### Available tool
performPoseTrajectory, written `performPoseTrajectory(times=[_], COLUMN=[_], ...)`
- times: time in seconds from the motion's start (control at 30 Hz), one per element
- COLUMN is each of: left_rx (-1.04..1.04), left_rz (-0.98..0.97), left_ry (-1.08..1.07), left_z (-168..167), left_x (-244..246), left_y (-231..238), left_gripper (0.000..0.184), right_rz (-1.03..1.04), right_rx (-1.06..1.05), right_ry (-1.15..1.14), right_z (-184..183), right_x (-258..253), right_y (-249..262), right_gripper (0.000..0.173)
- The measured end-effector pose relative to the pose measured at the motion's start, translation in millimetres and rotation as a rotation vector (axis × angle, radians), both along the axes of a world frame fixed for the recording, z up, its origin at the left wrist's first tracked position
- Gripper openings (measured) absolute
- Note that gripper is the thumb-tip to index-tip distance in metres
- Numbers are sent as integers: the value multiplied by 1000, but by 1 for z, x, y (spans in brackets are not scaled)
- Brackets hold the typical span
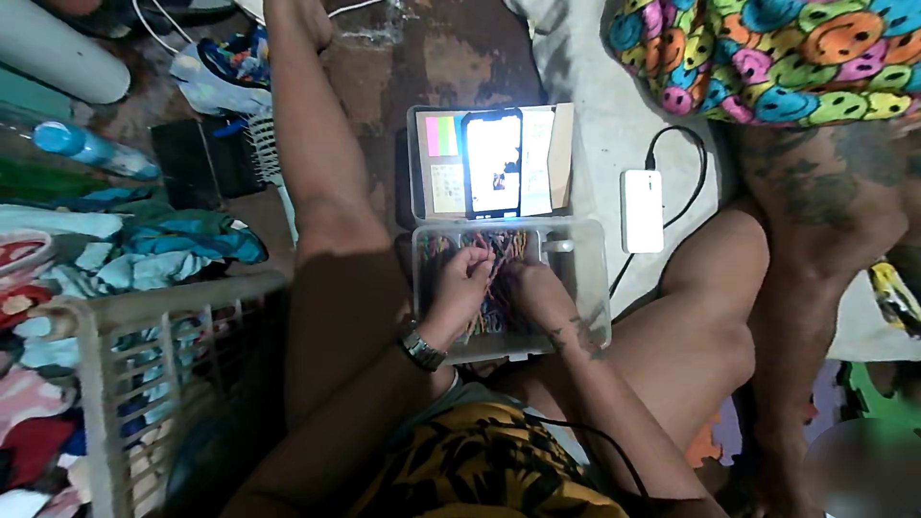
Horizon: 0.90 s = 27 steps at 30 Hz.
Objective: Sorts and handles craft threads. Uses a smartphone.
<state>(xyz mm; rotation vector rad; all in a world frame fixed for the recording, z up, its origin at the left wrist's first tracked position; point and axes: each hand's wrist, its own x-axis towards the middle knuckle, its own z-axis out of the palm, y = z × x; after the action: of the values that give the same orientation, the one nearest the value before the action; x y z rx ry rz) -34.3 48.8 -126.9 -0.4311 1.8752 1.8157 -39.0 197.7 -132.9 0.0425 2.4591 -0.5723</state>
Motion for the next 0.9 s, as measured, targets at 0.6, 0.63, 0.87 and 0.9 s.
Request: performPoseTrajectory(times=[0.6, 0.63, 0.87, 0.9], left_rx=[147, 150, 160, 162], left_rz=[62, 64, 60, 61], left_ry=[-11, -14, -32, -32], left_z=[-3, -3, -6, -7], left_x=[0, 0, -1, -1], left_y=[1, 1, 2, 3], left_gripper=[14, 14, 13, 13], right_rz=[-415, -428, -338, -285], right_rx=[-409, -435, -616, -649], right_ry=[8, 3, 148, 151], right_z=[9, 10, 3, 2], right_x=[13, 14, 26, 27], right_y=[37, 39, 41, 39], right_gripper=[25, 23, 18, 18])
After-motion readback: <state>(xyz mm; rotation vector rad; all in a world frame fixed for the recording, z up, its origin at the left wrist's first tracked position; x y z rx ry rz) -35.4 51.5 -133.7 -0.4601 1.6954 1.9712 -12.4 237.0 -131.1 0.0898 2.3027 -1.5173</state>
